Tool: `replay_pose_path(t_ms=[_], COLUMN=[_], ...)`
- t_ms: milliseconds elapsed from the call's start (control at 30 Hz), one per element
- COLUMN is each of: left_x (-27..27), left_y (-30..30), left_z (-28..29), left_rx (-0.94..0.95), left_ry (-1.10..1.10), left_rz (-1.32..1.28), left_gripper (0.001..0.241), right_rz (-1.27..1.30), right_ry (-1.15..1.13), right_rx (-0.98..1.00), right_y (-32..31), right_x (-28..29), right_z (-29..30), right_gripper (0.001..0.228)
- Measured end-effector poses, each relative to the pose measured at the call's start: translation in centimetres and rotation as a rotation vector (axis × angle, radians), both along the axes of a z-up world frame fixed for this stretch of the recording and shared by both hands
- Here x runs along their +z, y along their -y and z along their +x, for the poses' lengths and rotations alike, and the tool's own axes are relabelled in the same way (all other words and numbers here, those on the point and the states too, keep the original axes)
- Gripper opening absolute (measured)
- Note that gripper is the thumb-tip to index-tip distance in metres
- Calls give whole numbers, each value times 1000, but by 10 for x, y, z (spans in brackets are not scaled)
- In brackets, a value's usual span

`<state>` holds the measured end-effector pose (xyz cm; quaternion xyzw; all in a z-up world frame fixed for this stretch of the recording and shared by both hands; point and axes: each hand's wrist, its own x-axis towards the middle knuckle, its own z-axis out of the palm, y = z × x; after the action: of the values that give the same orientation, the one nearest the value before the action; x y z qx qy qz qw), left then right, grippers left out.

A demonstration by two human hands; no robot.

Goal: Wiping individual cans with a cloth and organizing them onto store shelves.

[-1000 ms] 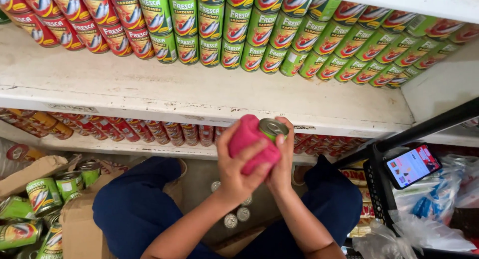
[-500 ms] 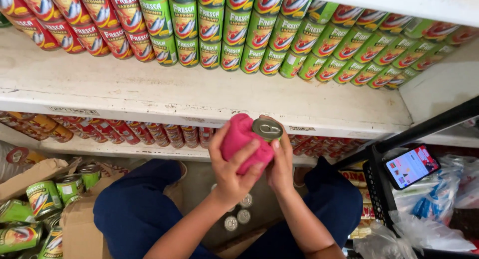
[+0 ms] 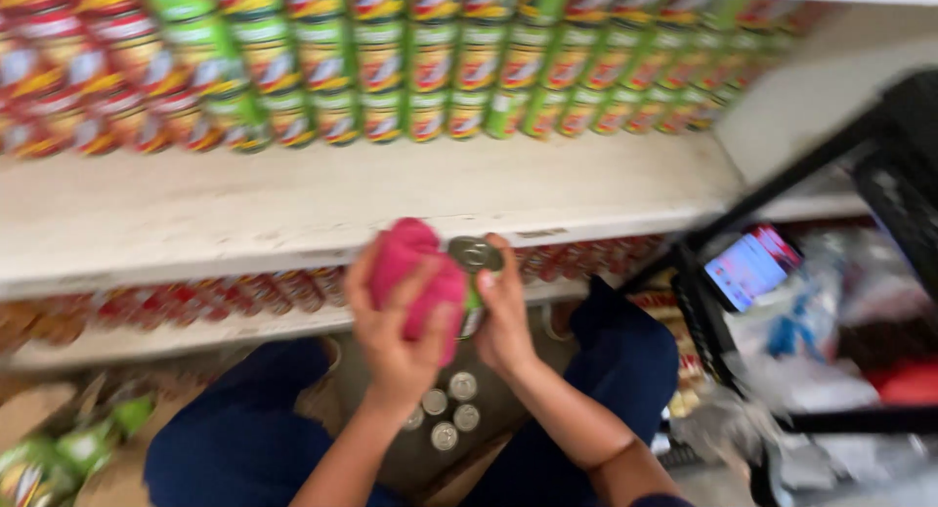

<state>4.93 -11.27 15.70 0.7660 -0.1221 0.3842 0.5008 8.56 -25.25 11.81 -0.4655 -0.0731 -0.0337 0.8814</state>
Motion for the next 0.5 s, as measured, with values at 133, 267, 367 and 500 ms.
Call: replay_pose_path(t_ms=[133,267,367,500], left_x=[5,-7,-15,-12], left_y=[16,48,60,59], left_z=[4,-6,0,18], left_rx=[-67,-41,-60,-145], left_ry=[-31,168,211,28], left_rz=[-19,214,234,3], left_gripper=[39,37,37,40], right_rz=[17,34,11,66], right_ry=[53,-12,1,-1], right_rx=[-69,-90,-106,-107], right_y=[9,30,40,45], right_x=[10,15,13,20], right_z=[-8,-10,-12,-11], right_gripper=[69,59,59,63])
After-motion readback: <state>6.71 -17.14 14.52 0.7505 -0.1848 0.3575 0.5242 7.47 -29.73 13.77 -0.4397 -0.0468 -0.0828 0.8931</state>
